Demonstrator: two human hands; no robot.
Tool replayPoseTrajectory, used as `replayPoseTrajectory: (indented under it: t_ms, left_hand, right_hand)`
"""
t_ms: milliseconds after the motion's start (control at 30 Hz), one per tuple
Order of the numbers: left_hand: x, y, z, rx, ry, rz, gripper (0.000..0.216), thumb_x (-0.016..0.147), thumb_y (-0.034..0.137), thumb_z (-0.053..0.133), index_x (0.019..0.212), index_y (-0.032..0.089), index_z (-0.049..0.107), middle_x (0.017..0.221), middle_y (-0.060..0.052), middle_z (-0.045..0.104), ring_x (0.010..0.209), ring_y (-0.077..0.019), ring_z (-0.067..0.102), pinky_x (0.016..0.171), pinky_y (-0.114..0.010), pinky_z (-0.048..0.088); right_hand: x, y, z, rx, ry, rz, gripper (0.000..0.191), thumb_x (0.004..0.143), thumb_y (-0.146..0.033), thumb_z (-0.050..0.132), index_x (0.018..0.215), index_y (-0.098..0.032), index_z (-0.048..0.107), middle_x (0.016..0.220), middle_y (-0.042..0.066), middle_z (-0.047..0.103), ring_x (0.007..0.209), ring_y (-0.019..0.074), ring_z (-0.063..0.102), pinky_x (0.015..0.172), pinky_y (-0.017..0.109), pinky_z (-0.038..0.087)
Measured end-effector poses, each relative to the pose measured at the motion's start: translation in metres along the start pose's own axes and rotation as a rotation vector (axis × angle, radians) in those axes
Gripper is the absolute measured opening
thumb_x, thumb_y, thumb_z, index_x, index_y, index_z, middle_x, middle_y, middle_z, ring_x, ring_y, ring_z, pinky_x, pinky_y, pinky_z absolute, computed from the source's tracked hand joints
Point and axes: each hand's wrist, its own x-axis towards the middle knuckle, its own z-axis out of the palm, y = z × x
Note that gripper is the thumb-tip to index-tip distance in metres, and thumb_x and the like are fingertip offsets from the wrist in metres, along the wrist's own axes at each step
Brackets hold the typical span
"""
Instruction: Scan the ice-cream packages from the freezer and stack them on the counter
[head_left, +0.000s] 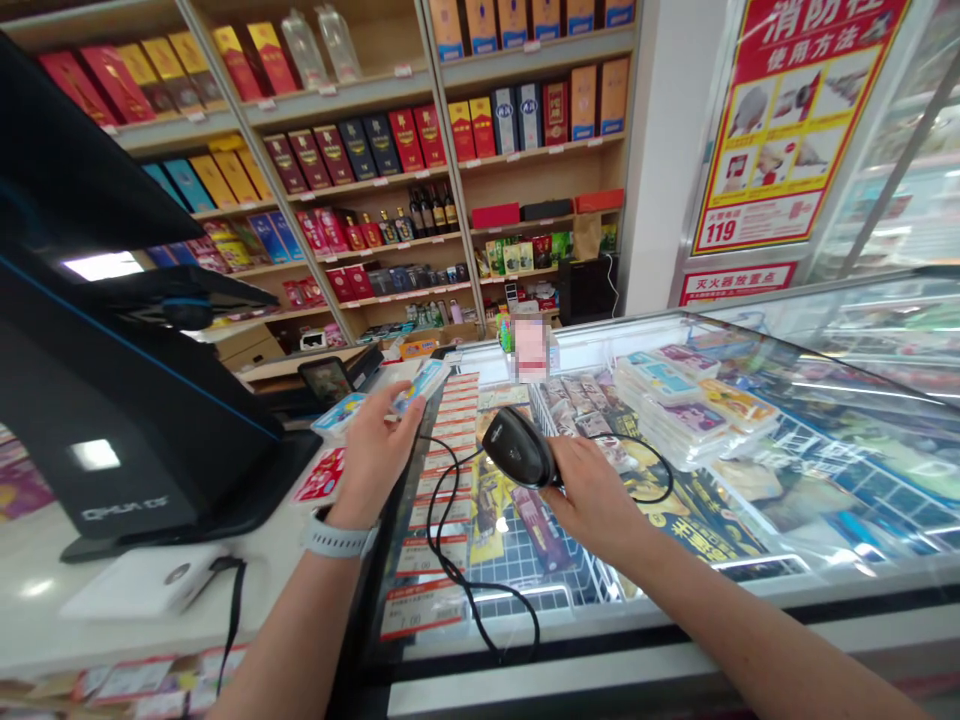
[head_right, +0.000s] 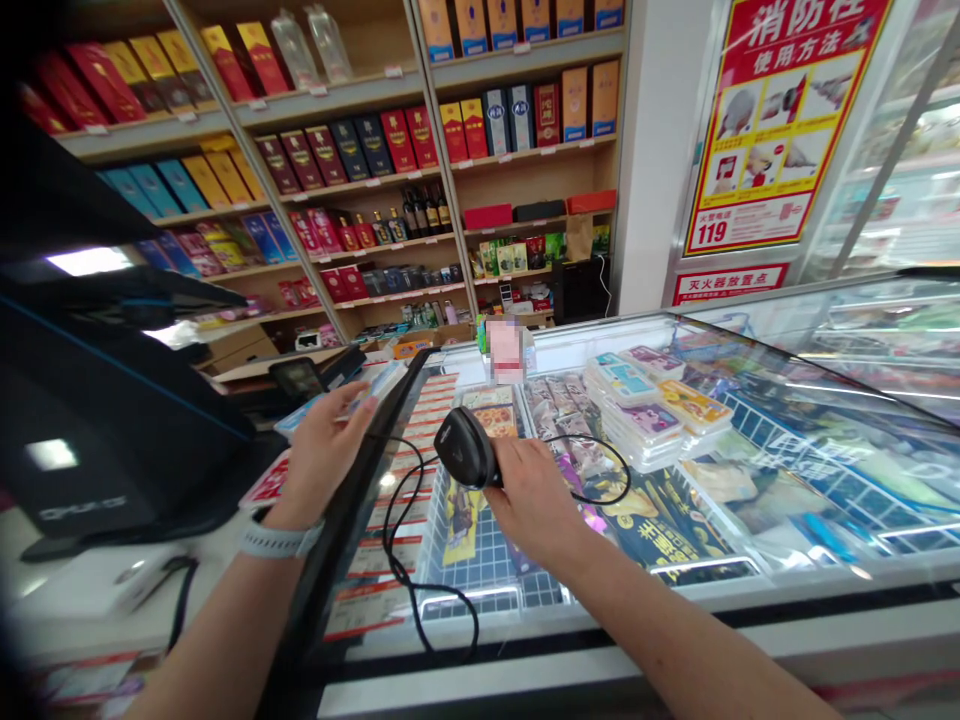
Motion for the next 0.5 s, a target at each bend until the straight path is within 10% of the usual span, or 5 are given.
replayPoseTrajectory:
  t_ms: [167,500]
  left_hand:
    - [-0.037,-0.017,-0.049,0.561,0.303,0.038,0.049,0.089,0.052,0.051,0.124,0.019,0.061,0.118,-0.013,0.062,0.111,-0.0297,0.057,0.097,-0.044,0.043]
    - [-0.073,-0.043,-0.061,0.979,0.160,-0.116,0.056,0.094,0.055,0.035,0.120,0.012,0.061,0.112,-0.019,0.063,0.105,-0.0365,0.056,0.101,-0.059,0.030]
  right_hand:
    - [-0.001,-0.002,-0.002,0.014,0.009,-0.023,0.020,0.083,-0.010,0.051,0.102,-0.015,0.053,0.096,0.009,0.062,0.091,0.0260,0.054,0.085,0.041,0.040]
    - [-0.001,0.001,0.003,-0.021,-0.004,-0.027,0.020,0.083,-0.011,0.053,0.102,-0.014,0.054,0.098,0.010,0.064,0.093,0.0264,0.056,0.086,0.040,0.041]
